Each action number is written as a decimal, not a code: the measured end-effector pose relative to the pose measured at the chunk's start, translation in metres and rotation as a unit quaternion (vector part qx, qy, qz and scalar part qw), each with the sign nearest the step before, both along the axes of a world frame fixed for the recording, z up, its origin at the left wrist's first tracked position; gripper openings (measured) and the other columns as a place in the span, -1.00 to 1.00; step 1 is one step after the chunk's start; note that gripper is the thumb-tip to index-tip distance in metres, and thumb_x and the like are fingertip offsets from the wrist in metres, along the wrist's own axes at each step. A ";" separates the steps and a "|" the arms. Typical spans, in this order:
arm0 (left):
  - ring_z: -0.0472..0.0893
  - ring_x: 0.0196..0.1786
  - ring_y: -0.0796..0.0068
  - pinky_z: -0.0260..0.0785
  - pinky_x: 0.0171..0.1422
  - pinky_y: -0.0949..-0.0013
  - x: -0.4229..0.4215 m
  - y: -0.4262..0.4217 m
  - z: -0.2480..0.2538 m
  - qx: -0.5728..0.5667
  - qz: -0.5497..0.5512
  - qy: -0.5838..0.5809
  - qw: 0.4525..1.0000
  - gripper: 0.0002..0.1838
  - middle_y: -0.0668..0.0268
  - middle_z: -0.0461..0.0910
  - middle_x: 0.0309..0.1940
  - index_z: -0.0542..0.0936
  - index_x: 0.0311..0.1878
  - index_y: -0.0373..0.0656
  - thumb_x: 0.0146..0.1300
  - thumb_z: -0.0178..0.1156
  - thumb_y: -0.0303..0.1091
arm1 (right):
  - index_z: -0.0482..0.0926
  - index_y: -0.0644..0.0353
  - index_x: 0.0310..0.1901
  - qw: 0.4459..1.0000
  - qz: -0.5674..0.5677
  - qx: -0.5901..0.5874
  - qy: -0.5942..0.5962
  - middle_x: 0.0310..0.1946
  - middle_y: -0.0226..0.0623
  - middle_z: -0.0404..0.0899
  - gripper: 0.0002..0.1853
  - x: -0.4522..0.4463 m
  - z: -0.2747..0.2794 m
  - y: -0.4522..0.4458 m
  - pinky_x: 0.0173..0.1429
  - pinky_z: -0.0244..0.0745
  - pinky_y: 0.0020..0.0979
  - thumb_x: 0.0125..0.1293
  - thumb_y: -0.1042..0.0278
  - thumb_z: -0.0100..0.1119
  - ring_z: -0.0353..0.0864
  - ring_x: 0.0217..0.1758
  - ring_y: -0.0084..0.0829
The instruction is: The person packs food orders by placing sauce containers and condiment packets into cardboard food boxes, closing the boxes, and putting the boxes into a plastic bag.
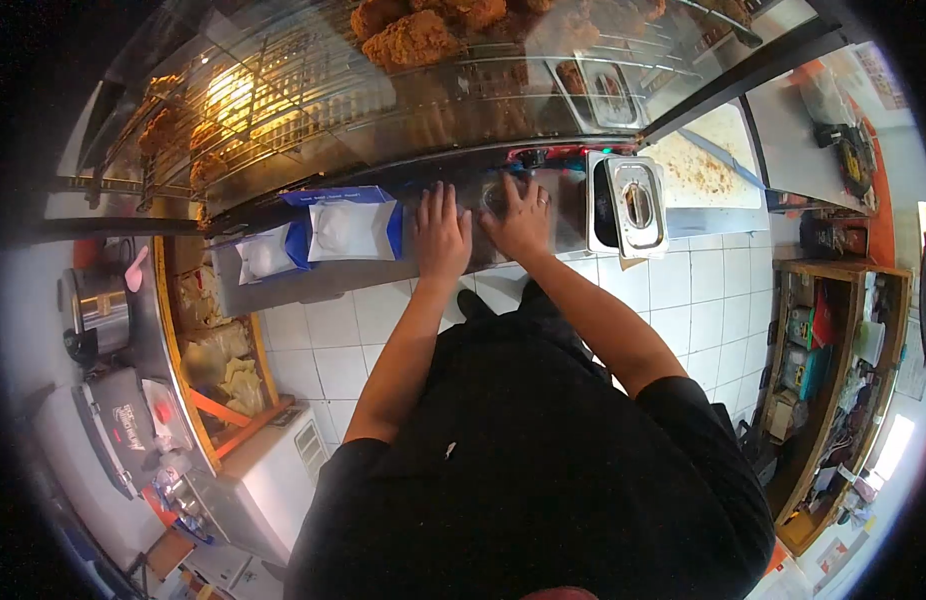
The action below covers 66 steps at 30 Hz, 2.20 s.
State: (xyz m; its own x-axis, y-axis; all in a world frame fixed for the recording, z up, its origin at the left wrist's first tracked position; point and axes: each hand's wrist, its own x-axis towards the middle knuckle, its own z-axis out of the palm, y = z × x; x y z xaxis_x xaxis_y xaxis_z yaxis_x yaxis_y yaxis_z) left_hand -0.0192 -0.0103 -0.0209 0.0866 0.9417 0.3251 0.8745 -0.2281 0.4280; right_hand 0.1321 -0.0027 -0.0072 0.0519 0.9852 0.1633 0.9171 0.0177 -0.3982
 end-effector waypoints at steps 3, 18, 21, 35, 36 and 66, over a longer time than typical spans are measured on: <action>0.32 0.37 -0.06 0.18 0.40 -0.08 -0.003 -0.007 -0.001 -0.073 0.029 0.044 0.996 -0.52 0.20 0.37 0.36 0.46 0.27 -0.15 0.36 0.05 -0.13 | 0.39 -0.05 0.26 0.998 0.016 0.066 -0.005 0.09 0.01 0.38 -0.39 -0.008 -0.008 0.003 0.14 0.37 0.08 0.17 0.02 0.27 0.41 0.12 0.12; 0.32 0.35 -0.04 0.23 0.31 -0.20 0.005 -0.010 0.002 -0.027 0.067 0.068 0.995 -0.64 0.27 0.40 0.34 0.60 0.16 0.05 0.36 0.07 -0.14 | 0.56 0.05 0.04 0.998 -0.024 -0.026 -0.057 0.04 -0.03 0.43 -0.55 -0.014 -0.005 0.018 0.11 0.37 0.04 0.27 -0.08 0.12 0.43 0.13 0.08; 0.33 0.34 -0.04 0.21 0.33 -0.17 0.006 -0.011 -0.005 -0.072 0.053 0.076 0.993 -0.65 0.28 0.41 0.33 0.60 0.16 0.05 0.35 0.07 -0.17 | 0.58 0.07 -0.08 0.997 0.006 -0.032 -0.073 0.00 -0.09 0.47 -0.61 -0.016 -0.013 0.018 0.07 0.38 0.05 0.28 -0.07 0.10 0.45 0.12 0.06; 0.20 0.42 -0.20 0.04 0.48 -0.10 0.004 -0.026 -0.003 -0.091 0.134 0.001 0.987 -0.33 0.03 0.11 0.48 0.25 0.46 -0.10 0.37 0.07 0.00 | 0.38 -0.05 0.33 1.000 0.023 0.001 0.016 0.25 0.15 0.32 -0.35 0.007 -0.005 0.005 0.26 0.33 0.04 0.27 -0.16 0.15 0.34 0.26 0.15; 0.20 0.42 -0.20 0.04 0.48 -0.10 0.008 -0.026 0.006 -0.090 0.138 0.004 0.986 -0.33 0.03 0.11 0.48 0.25 0.46 -0.10 0.37 0.07 0.00 | 0.40 0.00 0.30 0.998 0.057 0.008 0.008 0.21 0.21 0.32 -0.34 0.008 -0.007 0.004 0.24 0.36 0.03 0.22 -0.13 0.21 0.36 0.23 0.18; 0.54 0.11 0.03 0.42 0.20 0.12 -0.306 -0.025 0.007 -0.007 0.365 -0.160 0.917 -0.13 -0.08 0.49 0.06 0.29 0.27 -0.43 0.01 0.48 -0.14 | 0.37 0.35 0.14 0.820 -0.012 -0.178 0.544 -0.02 -0.13 0.48 -0.27 -0.226 0.012 0.008 0.14 0.44 -0.31 -0.01 0.17 0.49 0.50 0.07 -0.25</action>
State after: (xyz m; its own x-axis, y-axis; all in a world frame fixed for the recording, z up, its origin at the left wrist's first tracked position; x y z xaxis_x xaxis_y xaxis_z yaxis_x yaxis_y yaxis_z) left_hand -0.3249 -0.0351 -0.0137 -0.6660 0.7156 0.2108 0.6215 0.3760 0.6873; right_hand -0.0935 0.0050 0.0046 -0.0038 0.9568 -0.2908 0.0151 -0.2907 -0.9567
